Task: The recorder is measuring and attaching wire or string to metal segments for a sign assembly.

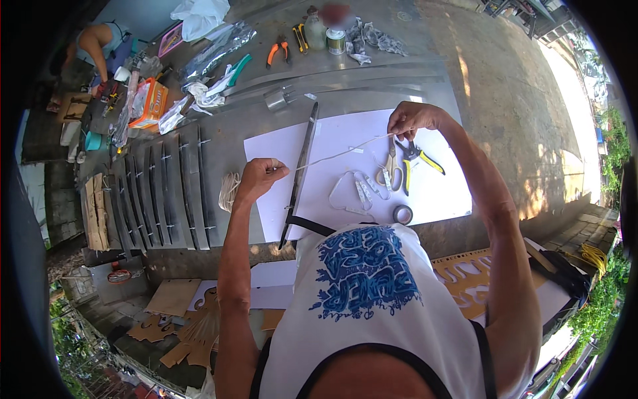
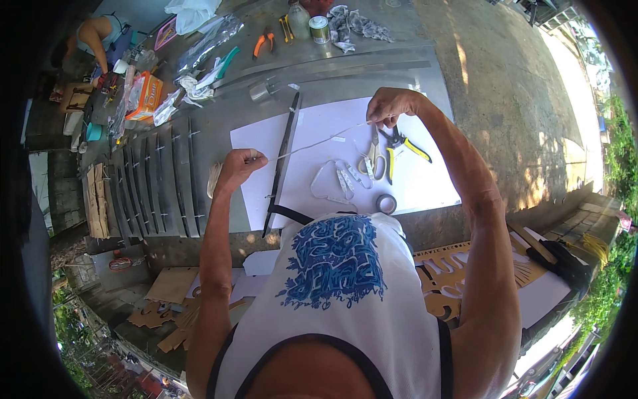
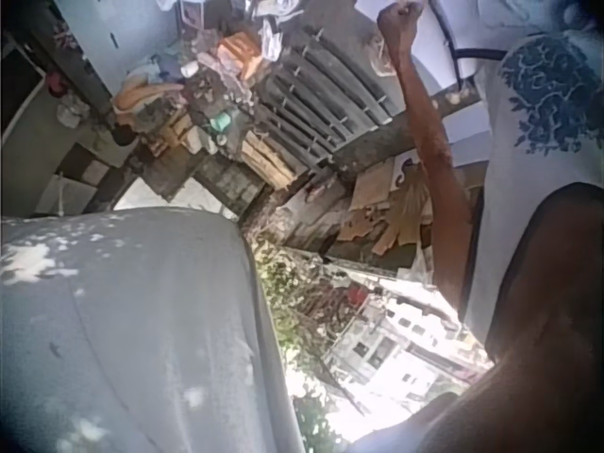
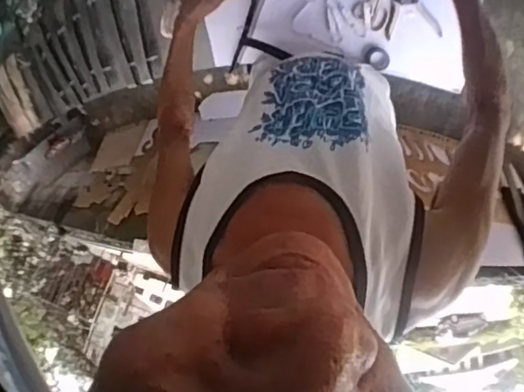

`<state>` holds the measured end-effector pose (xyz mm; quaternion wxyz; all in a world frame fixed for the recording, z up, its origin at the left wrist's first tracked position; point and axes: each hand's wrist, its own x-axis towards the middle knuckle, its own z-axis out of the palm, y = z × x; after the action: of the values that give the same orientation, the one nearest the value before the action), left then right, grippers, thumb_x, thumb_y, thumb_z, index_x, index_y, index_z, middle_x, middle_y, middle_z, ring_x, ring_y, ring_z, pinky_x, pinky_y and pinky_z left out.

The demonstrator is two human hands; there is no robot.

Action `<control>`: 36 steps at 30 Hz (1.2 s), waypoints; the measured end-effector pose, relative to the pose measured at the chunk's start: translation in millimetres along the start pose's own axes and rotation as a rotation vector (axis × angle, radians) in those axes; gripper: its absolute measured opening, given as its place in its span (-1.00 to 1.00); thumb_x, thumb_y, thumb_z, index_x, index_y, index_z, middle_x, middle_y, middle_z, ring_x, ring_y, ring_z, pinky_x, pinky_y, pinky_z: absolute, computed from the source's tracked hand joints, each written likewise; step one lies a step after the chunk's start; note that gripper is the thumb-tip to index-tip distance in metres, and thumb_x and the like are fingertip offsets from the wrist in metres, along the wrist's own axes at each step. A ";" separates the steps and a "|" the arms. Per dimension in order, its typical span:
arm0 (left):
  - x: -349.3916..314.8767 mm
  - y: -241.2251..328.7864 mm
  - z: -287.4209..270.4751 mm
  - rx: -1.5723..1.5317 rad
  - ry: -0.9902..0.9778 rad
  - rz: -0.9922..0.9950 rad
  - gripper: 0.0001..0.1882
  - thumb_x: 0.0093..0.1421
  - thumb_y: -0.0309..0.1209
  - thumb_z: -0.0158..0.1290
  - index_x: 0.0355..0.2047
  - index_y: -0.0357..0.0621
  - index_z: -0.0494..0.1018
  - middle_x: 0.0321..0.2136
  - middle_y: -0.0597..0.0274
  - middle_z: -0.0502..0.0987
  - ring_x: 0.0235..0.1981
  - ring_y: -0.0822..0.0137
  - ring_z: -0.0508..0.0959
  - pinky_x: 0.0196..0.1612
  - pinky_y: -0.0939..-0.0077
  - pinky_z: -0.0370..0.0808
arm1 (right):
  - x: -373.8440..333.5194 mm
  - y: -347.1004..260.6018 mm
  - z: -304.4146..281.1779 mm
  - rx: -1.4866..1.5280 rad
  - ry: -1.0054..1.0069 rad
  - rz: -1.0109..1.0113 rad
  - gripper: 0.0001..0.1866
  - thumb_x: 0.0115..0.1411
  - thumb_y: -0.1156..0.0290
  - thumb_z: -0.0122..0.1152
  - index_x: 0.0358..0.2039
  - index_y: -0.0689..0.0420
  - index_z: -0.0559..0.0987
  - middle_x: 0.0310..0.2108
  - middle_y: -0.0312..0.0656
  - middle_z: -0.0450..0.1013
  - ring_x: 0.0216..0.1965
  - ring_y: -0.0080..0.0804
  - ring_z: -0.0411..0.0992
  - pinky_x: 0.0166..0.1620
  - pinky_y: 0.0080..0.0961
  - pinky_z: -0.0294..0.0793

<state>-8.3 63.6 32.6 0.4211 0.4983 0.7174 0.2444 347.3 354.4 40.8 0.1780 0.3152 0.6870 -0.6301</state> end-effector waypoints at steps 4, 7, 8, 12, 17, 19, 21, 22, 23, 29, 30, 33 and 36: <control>-1.2 -22.4 9.1 -0.022 -0.002 0.030 -0.84 0.21 -0.45 0.14 -0.26 -0.31 0.60 -0.47 0.23 0.59 -0.47 0.49 0.49 -0.34 0.53 0.46 | 7.7 8.6 0.6 0.098 -0.036 -0.158 -0.80 0.10 0.51 0.33 -0.24 0.29 0.67 -0.47 -0.13 0.57 -0.53 -0.49 0.52 -0.48 -0.58 0.53; -1.1 -5.4 16.3 0.041 -0.050 0.008 -0.77 0.24 -0.44 0.07 -0.14 -0.19 0.62 -0.44 0.17 0.62 -0.44 0.37 0.59 -0.31 0.44 0.52 | 6.9 4.9 6.5 0.072 0.080 -0.178 -0.82 0.13 0.43 0.39 -0.29 0.25 0.66 -0.49 -0.19 0.56 -0.51 -0.53 0.50 -0.44 -0.63 0.51; -0.9 -2.8 18.1 0.036 -0.040 -0.014 -0.77 0.24 -0.44 0.07 -0.14 -0.19 0.62 -0.44 0.17 0.62 -0.44 0.37 0.59 -0.31 0.44 0.52 | 8.2 5.0 9.5 0.099 0.101 -0.190 -0.82 0.14 0.42 0.39 -0.29 0.24 0.66 -0.49 -0.20 0.56 -0.51 -0.54 0.49 -0.44 -0.63 0.50; -4.4 1.8 25.4 0.089 0.023 0.044 -0.71 0.24 -0.28 0.15 -0.10 -0.13 0.65 -0.44 0.15 0.61 -0.42 0.33 0.58 -0.30 0.42 0.50 | 10.5 -0.7 18.6 0.117 0.168 -0.226 -0.84 0.17 0.41 0.37 -0.27 0.21 0.65 -0.49 -0.25 0.55 -0.50 -0.57 0.47 -0.43 -0.63 0.49; -2.1 -24.0 29.4 -0.086 0.204 0.077 -0.69 0.20 -0.14 0.26 -0.24 -0.11 0.69 -0.67 0.28 0.52 -0.61 0.51 0.38 -0.49 0.51 0.33 | 19.7 7.9 19.0 0.075 0.266 -0.279 -0.81 0.20 0.33 0.27 -0.27 0.17 0.66 -0.51 -0.27 0.53 -0.51 -0.57 0.43 -0.36 -0.58 0.48; -3.2 -18.0 30.0 -0.099 0.191 0.100 -0.73 0.20 -0.18 0.25 -0.23 -0.09 0.69 -0.67 0.30 0.50 -0.62 0.53 0.35 -0.52 0.52 0.29 | 20.7 8.6 23.5 0.063 0.322 -0.295 -0.82 0.21 0.34 0.27 -0.28 0.18 0.66 -0.49 -0.27 0.53 -0.51 -0.54 0.42 -0.33 -0.57 0.48; -4.0 -7.7 28.2 -0.093 0.221 -0.031 -0.76 0.20 -0.22 0.25 -0.22 -0.07 0.69 -0.69 0.32 0.47 -0.64 0.55 0.32 -0.53 0.54 0.27 | 26.2 19.1 27.7 0.030 0.399 -0.360 -0.82 0.21 0.36 0.26 -0.27 0.19 0.65 -0.46 -0.24 0.55 -0.48 -0.49 0.47 -0.30 -0.54 0.51; -2.0 -6.2 28.7 -0.027 0.217 -0.010 -0.77 0.20 -0.28 0.23 -0.22 -0.14 0.67 -0.69 0.34 0.46 -0.64 0.56 0.35 -0.54 0.58 0.29 | 27.6 24.8 29.7 -0.011 0.473 -0.436 -0.83 0.21 0.37 0.26 -0.26 0.20 0.64 -0.43 -0.21 0.58 -0.44 -0.43 0.51 -0.27 -0.51 0.55; 0.5 -3.1 30.3 -0.027 0.207 -0.007 -0.77 0.20 -0.28 0.23 -0.22 -0.14 0.67 -0.69 0.34 0.46 -0.64 0.56 0.35 -0.54 0.58 0.29 | 24.1 32.5 31.8 -0.007 0.479 -0.429 -0.83 0.21 0.37 0.26 -0.26 0.20 0.64 -0.43 -0.21 0.58 -0.44 -0.43 0.51 -0.27 -0.51 0.55; -3.6 -8.2 28.1 -0.479 0.259 -0.196 -0.82 0.16 -0.41 0.22 -0.32 -0.30 0.63 -0.60 0.34 0.54 -0.63 0.56 0.43 -0.58 0.67 0.32 | -26.8 80.9 89.5 -0.666 1.057 -0.025 -0.76 0.09 0.33 0.41 -0.25 0.08 0.58 -0.24 -0.09 0.52 -0.19 -0.03 0.55 -0.17 -0.14 0.56; -5.5 -12.5 26.9 -0.548 0.258 -0.213 -0.84 0.15 -0.42 0.23 -0.33 -0.29 0.63 -0.59 0.33 0.55 -0.63 0.57 0.43 -0.58 0.68 0.31 | -37.7 79.3 112.1 -0.669 1.002 0.165 -0.60 0.02 0.19 0.49 -0.18 0.05 0.57 -0.11 -0.07 0.46 -0.04 0.00 0.47 -0.10 -0.01 0.51; -4.9 -17.3 23.6 -0.695 0.257 -0.248 -0.87 0.15 -0.45 0.24 -0.36 -0.28 0.62 -0.58 0.31 0.56 -0.63 0.58 0.43 -0.59 0.69 0.30 | -57.9 117.5 160.1 -0.604 0.899 0.349 -0.24 -0.07 -0.04 0.55 0.03 0.10 0.42 0.24 0.14 0.20 0.24 0.16 0.19 0.07 0.20 0.35; -0.4 -14.0 16.8 -0.832 0.258 -0.292 -0.88 0.15 -0.45 0.26 -0.36 -0.26 0.62 -0.57 0.31 0.56 -0.63 0.59 0.43 -0.58 0.69 0.31 | -57.7 147.6 179.0 -0.582 1.041 0.210 -0.22 -0.08 -0.07 0.54 0.01 0.13 0.42 0.24 0.16 0.19 0.28 0.16 0.14 0.11 0.21 0.32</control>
<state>-1.2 56.7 13.1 0.5228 0.1461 0.6676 0.5095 459.5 168.4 -58.9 -0.0415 0.5864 0.7933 -0.1582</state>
